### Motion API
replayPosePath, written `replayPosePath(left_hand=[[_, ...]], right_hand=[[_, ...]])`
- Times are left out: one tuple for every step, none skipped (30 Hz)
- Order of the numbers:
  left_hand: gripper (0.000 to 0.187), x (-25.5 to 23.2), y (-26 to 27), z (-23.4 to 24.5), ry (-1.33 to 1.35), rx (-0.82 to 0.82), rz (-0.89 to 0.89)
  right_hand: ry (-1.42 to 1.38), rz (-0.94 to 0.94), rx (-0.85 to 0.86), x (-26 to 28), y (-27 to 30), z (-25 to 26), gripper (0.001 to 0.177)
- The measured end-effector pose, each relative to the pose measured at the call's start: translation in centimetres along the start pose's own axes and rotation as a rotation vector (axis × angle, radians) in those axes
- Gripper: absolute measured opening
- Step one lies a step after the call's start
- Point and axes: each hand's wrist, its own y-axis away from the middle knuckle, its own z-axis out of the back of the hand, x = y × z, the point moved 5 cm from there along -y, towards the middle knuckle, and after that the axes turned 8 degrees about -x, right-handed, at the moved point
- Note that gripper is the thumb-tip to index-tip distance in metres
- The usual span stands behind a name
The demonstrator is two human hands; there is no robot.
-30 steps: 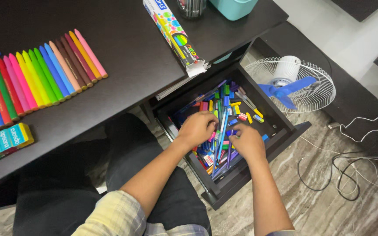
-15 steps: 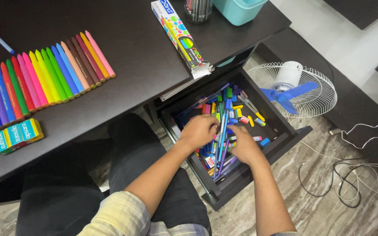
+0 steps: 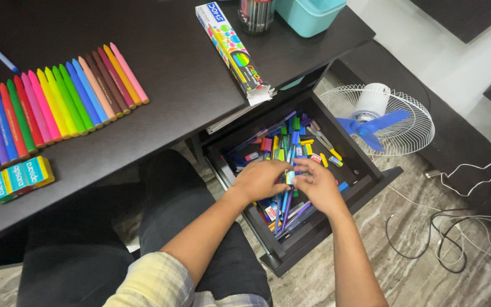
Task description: The person organizes stationery on a low table by arranging colored pencils and pens, then repeatedly takes small erasers from an open drawer and places them in a row on the table. The person also adjusts the position of the pencils and erasers multiple times.
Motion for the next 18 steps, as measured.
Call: replayPosePath(left_hand=[[0.046, 0.0, 0.0, 0.0, -0.013, -0.005, 0.001], [0.045, 0.0, -0.1, -0.1, -0.026, -0.010, 0.002], [0.044, 0.1, -0.1, -0.2, -0.038, -0.015, 0.002], [0.042, 0.3, -0.1, -0.2, -0.039, -0.014, 0.017], [0.040, 0.5, 0.0, -0.2, -0.038, -0.013, 0.031], [0.039, 0.6, 0.0, -0.2, -0.037, -0.011, 0.045], [0.039, 0.6, 0.0, -0.3, -0.035, -0.003, 0.052], [0.040, 0.6, -0.1, -0.4, -0.033, 0.005, 0.059], [0.041, 0.6, -0.1, -0.4, -0.032, 0.013, 0.066], [0.040, 0.7, -0.1, -0.4, -0.029, 0.018, 0.088], [0.039, 0.7, -0.2, -0.5, -0.026, 0.024, 0.109], [0.038, 0.8, -0.2, -0.5, -0.023, 0.030, 0.130], [0.038, 0.8, -0.1, -0.4, -0.005, 0.020, 0.142], [0.038, 0.9, -0.1, -0.2, 0.012, 0.010, 0.154], [0.038, 1.0, -0.1, -0.2, 0.030, 0.000, 0.164], [0.038, 1.1, -0.1, -0.1, 0.056, -0.009, 0.165], [0.037, 1.2, -0.2, 0.0, 0.081, -0.017, 0.165], [0.037, 1.4, -0.3, 0.0, 0.107, -0.026, 0.166]], right_hand=[[-0.017, -0.011, 0.009, 0.0, 0.0, -0.1, 0.056], [-0.034, -0.021, 0.019, 0.0, 0.0, -0.3, 0.057], [-0.051, -0.032, 0.027, 0.1, 0.1, -0.4, 0.057], [-0.061, -0.030, 0.042, 0.4, 0.1, -0.6, 0.059], [-0.069, -0.029, 0.057, 0.6, 0.2, -0.7, 0.060], [-0.077, -0.029, 0.071, 0.9, 0.3, -0.8, 0.062], [-0.037, -0.020, 0.054, 1.2, 0.4, -0.9, 0.060], [0.003, -0.011, 0.037, 1.5, 0.6, -0.9, 0.059], [0.042, -0.002, 0.021, 1.9, 0.6, -1.1, 0.057], [0.087, 0.033, 0.006, 2.4, 0.7, -1.2, 0.054], [0.132, 0.067, -0.009, 2.9, 1.0, -1.2, 0.051], [0.177, 0.102, -0.024, 3.4, 1.2, -1.2, 0.048], [0.192, 0.091, -0.039, 3.7, 1.3, -1.2, 0.046], [0.206, 0.079, -0.053, 4.0, 1.5, -1.1, 0.044], [0.221, 0.069, -0.069, 4.3, 1.6, -1.0, 0.042], [0.231, 0.064, -0.079, 4.5, 1.8, -1.0, 0.042], [0.242, 0.060, -0.089, 4.6, 1.9, -0.9, 0.041], [0.253, 0.056, -0.100, 4.6, 1.9, -0.9, 0.040]])
